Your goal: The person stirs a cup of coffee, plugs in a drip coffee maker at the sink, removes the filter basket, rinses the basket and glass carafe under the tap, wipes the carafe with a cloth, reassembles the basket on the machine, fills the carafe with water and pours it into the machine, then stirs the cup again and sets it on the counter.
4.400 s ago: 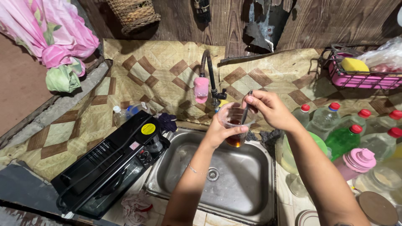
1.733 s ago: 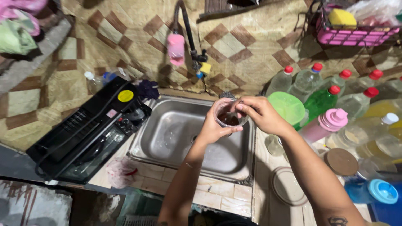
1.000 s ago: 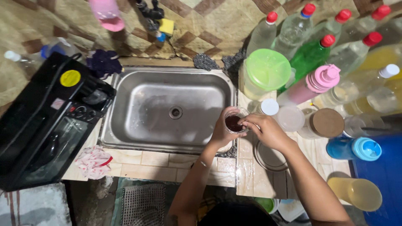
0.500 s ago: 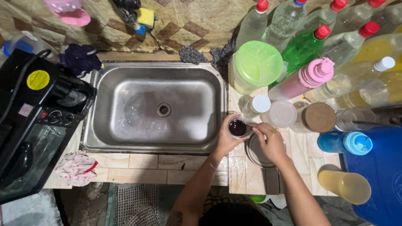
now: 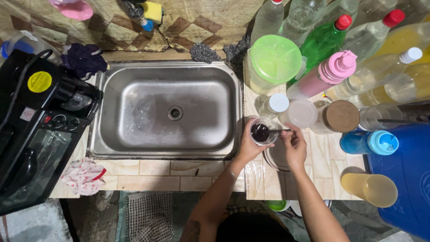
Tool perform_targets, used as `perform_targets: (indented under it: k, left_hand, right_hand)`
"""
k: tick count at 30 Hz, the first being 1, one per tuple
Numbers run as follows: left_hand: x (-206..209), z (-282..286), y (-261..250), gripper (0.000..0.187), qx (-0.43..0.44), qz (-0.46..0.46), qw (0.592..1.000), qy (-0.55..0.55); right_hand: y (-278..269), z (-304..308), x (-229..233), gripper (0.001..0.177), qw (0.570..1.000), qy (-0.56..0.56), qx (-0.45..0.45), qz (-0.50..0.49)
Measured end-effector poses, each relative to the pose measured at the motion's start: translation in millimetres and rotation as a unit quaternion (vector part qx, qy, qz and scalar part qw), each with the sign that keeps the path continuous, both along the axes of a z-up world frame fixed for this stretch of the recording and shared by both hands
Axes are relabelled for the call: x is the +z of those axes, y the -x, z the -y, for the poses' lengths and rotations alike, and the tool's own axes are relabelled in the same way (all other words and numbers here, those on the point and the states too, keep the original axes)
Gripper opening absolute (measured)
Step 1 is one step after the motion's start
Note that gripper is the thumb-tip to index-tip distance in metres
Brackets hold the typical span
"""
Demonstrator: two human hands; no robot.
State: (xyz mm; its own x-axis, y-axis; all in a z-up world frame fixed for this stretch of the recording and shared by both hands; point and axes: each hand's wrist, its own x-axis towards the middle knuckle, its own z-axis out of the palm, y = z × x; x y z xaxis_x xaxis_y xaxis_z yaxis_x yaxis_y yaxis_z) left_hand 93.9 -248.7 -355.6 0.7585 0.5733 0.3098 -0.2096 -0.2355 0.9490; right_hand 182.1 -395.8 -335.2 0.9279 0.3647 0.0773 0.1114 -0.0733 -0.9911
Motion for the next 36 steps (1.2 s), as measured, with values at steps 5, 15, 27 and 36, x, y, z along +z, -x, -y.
perform_targets:
  k: [5,15,27,36]
  left_hand:
    - [7.2,-13.5,24.4,0.126,0.003,-0.017,1.0,-0.01]
    - [56.8,-68.1,124.1,0.075,0.186,-0.021,0.982,-0.037]
    - [106.4,-163.3,285.3,0.053,0.351,0.029,0.936,-0.025]
    - [88.1,-259.4,448.2,0.023,0.45,0.248,0.856,0.054]
  right_hand:
    - [26.5,-2.1,9.4,0.04,0.988,-0.102,-0.093,0.072]
    - [86.9,-71.7,60.0,0.036,0.973,-0.144,0.051,0.172]
    - [197.7,-214.1,125.7,0.008,0.92,-0.067,0.321,0.215]
    - [329.9,-358.1,194.4,0.013,0.763,-0.048,0.533,0.361]
